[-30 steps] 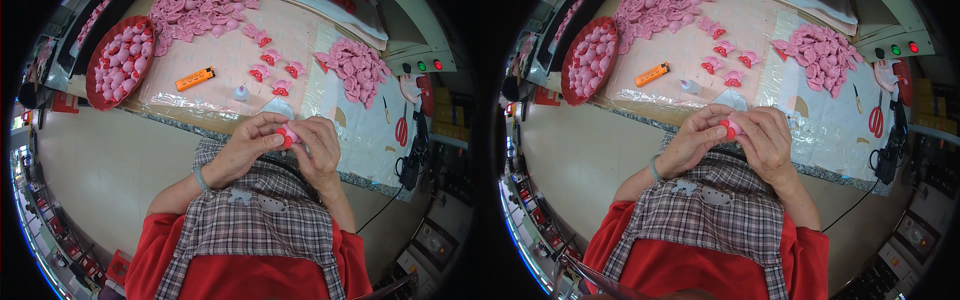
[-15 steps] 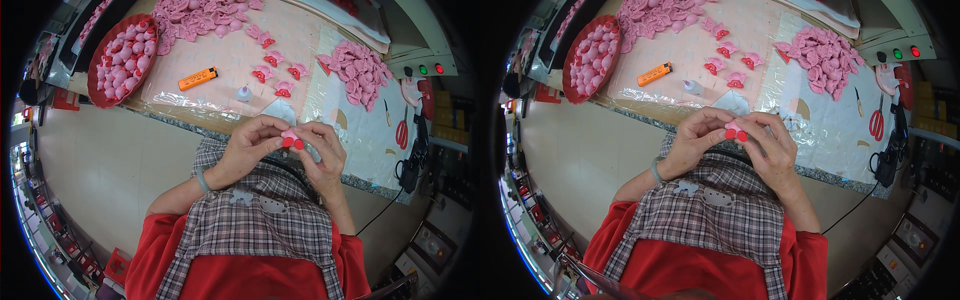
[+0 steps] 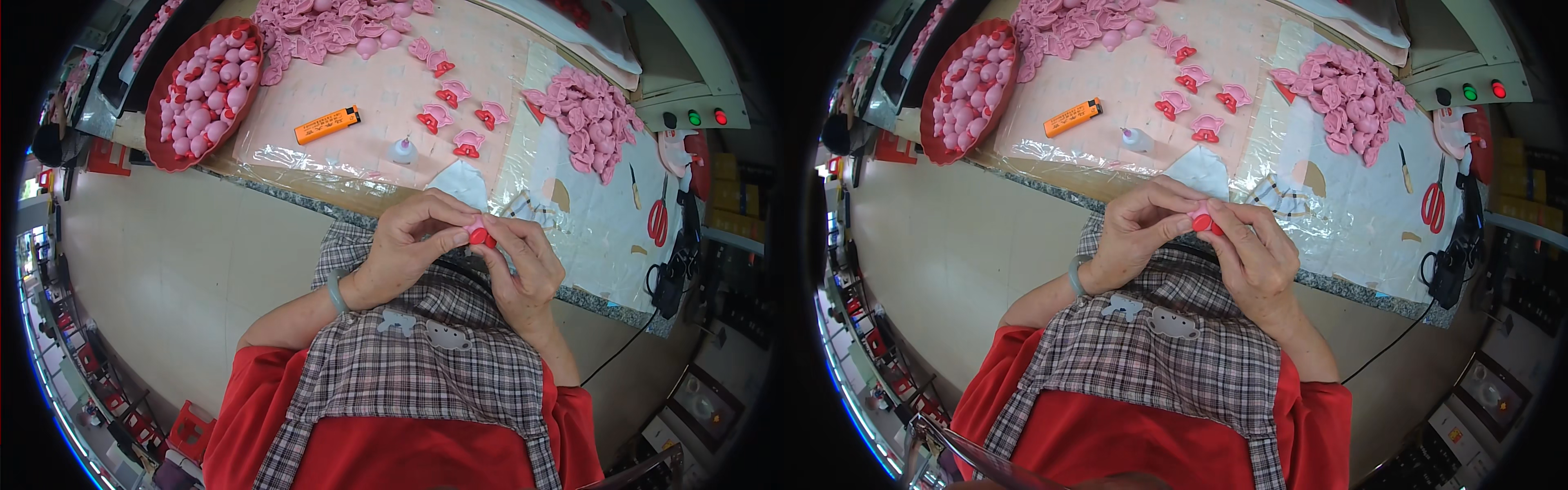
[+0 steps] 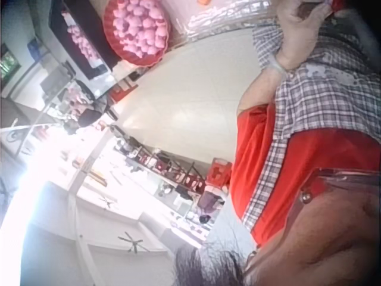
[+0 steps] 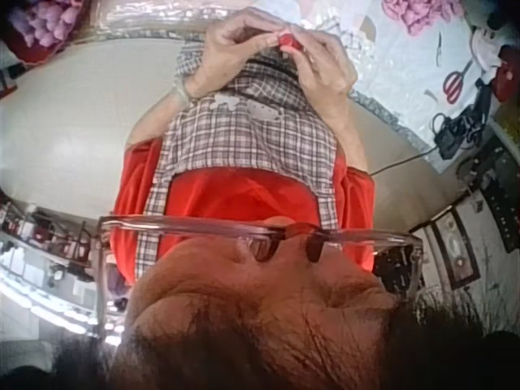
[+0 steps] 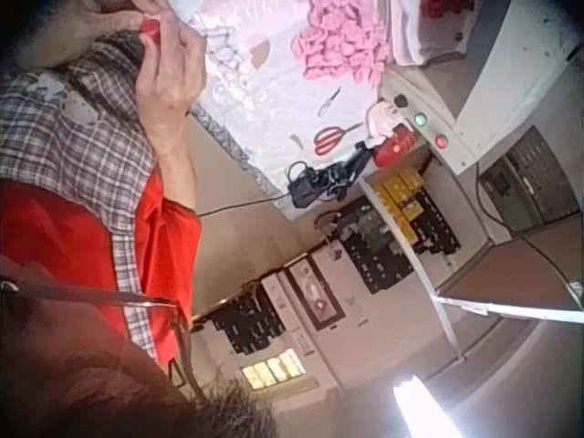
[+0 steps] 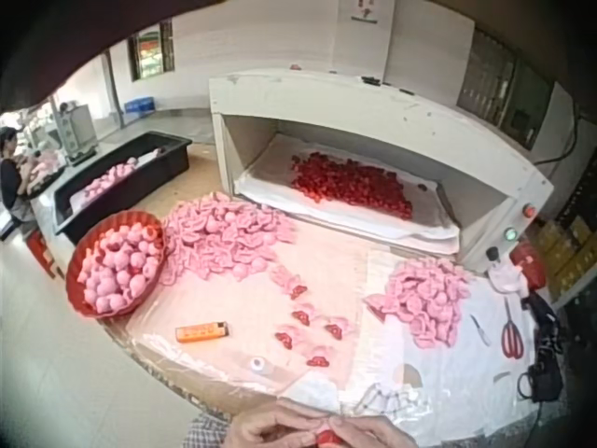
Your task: Assembling small pink toy components using glue at a factory workbench.
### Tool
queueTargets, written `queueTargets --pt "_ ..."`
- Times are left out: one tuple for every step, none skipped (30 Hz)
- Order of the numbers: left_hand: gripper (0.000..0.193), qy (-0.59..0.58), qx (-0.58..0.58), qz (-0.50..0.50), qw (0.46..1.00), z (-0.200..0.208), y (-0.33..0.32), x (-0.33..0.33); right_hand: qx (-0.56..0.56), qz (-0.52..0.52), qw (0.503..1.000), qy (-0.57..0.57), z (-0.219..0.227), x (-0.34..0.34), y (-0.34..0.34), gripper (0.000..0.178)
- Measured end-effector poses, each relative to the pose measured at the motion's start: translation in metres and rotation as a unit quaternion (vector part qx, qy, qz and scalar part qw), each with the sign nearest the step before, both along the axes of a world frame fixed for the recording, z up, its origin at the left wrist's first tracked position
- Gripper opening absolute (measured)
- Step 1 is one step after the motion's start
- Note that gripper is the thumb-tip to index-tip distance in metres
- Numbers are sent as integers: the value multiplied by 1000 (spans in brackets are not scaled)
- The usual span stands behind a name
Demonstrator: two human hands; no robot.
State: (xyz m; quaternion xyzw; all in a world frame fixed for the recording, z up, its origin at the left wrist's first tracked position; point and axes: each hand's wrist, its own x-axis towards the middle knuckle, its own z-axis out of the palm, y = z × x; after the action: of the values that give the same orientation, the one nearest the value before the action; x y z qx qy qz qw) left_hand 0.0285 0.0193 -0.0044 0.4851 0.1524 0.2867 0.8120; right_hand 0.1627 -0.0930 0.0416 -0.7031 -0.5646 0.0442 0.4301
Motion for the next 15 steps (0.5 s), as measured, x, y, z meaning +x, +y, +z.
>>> queueTargets --pt "15 0 0 0 1000 0 0 0 0 0 1000 0 0 0 0 41" --pt "14 2 2 6 1000 -1 -1 -1 -2 2 1000 -2 -1 0 0 40" --pt "14 3 4 12 1000 -1 -2 -1 -3 3 1000 -4 -1 0 0 40" --pt "14 3 3 12 1000 -2 -2 -1 -3 4 1000 -4 -2 0 0 40" --pt "14 5 3 12 1000 -2 -2 -1 -1 4 1000 -6 -2 0 -1 39" --pt "14 7 2 12 1000 -2 -3 -1 1 5 1000 -9 -3 0 -1 38" --pt "14 7 2 13 1000 -2 -3 -1 1 5 1000 -8 -3 -1 -1 38" --pt "14 8 3 10 1000 -3 -2 -1 -1 3 1000 -6 -3 -1 -2 38" --pt "14 9 5 7 1000 -3 -2 -1 -3 0 1000 -3 -3 -1 -2 37" --pt "14 9 5 8 1000 -4 -3 -1 -3 1 1000 -3 -3 -2 -2 37" --pt "13 10 5 9 1000 -4 -3 -1 -1 0 1000 -1 -4 -2 -2 37" --pt "13 10 5 10 1000 -4 -3 -1 1 0 1000 0 -5 -2 -2 37" --pt "13 11 4 10 1000 -4 -3 -1 1 0 1000 1 -6 -2 -2 37" --pt "13 13 5 8 1000 -3 -3 -1 2 0 1000 -1 -6 -2 -3 37" --pt "13 16 6 7 1000 -3 -3 -1 3 -1 1000 -2 -6 -2 -3 37"
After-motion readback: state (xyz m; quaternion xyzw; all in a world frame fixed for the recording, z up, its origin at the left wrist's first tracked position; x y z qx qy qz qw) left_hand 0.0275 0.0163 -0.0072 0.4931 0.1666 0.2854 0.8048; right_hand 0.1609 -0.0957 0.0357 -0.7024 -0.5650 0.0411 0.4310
